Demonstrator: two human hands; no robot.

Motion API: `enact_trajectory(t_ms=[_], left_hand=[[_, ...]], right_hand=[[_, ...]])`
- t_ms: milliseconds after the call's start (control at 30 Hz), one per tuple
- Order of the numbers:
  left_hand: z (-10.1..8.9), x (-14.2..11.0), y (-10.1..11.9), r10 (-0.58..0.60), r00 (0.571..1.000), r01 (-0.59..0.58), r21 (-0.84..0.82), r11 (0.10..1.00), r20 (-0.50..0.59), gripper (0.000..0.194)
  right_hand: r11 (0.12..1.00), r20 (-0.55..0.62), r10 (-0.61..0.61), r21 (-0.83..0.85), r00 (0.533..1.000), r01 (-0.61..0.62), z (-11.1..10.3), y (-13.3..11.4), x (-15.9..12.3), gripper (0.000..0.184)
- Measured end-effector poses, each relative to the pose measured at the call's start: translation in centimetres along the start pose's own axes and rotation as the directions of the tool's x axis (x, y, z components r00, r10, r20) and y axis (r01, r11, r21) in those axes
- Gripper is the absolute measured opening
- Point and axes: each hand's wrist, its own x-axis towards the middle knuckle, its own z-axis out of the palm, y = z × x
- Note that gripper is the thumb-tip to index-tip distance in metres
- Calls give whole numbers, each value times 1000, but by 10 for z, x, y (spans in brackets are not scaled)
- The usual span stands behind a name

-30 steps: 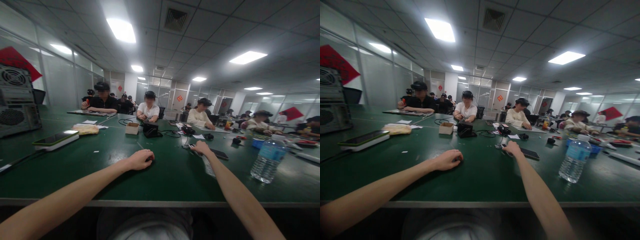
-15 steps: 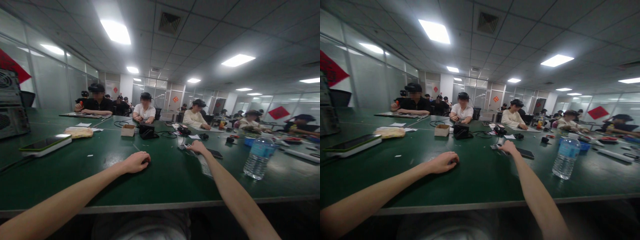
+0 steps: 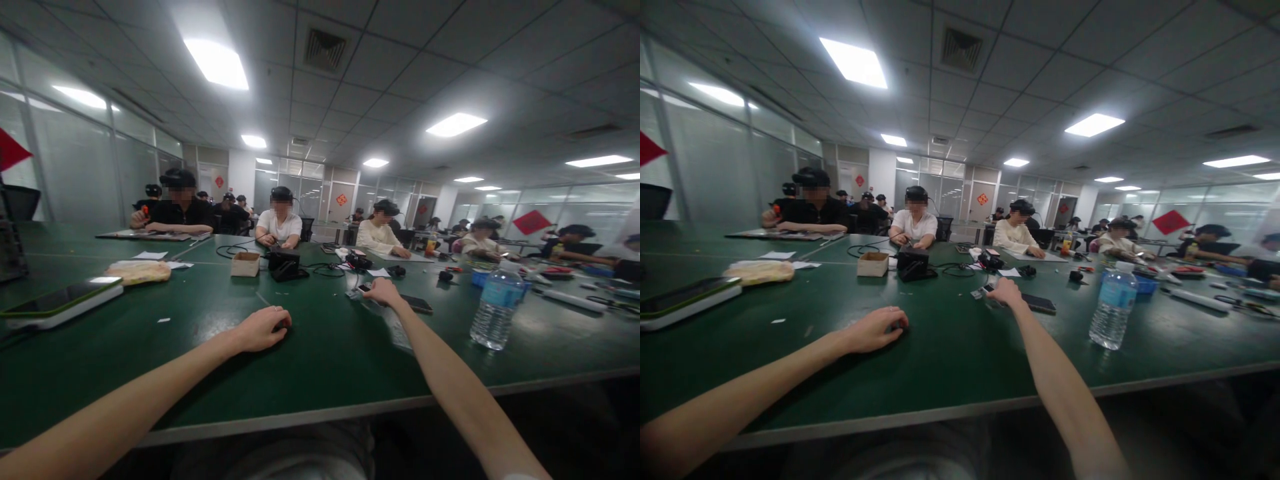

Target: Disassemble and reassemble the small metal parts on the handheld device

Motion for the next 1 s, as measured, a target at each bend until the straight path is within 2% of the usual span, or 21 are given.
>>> enact_trajectory(t_ms=[167,300,533,1000], left_hand=[[-1,0,1,3,1000,-3,15,1000,-4,19],[-1,0,2,-3,1000,3,22,1000,-2,19],[1,1,-1,2,1000,-2,13,1000,-3,18],[-2,0,2,1,1000,-1,17,1000,14,16]], right_hand=[[995,-61,-49,-88,997,43,-6,-9,-9,31],[990,-90,-66,-129,994,54,-9,-12,-13,36],[983,-60,-88,-167,994,77,-5,-10,-14,37],[978,-92,-104,-193,990,84,-6,-8,-16,44]])
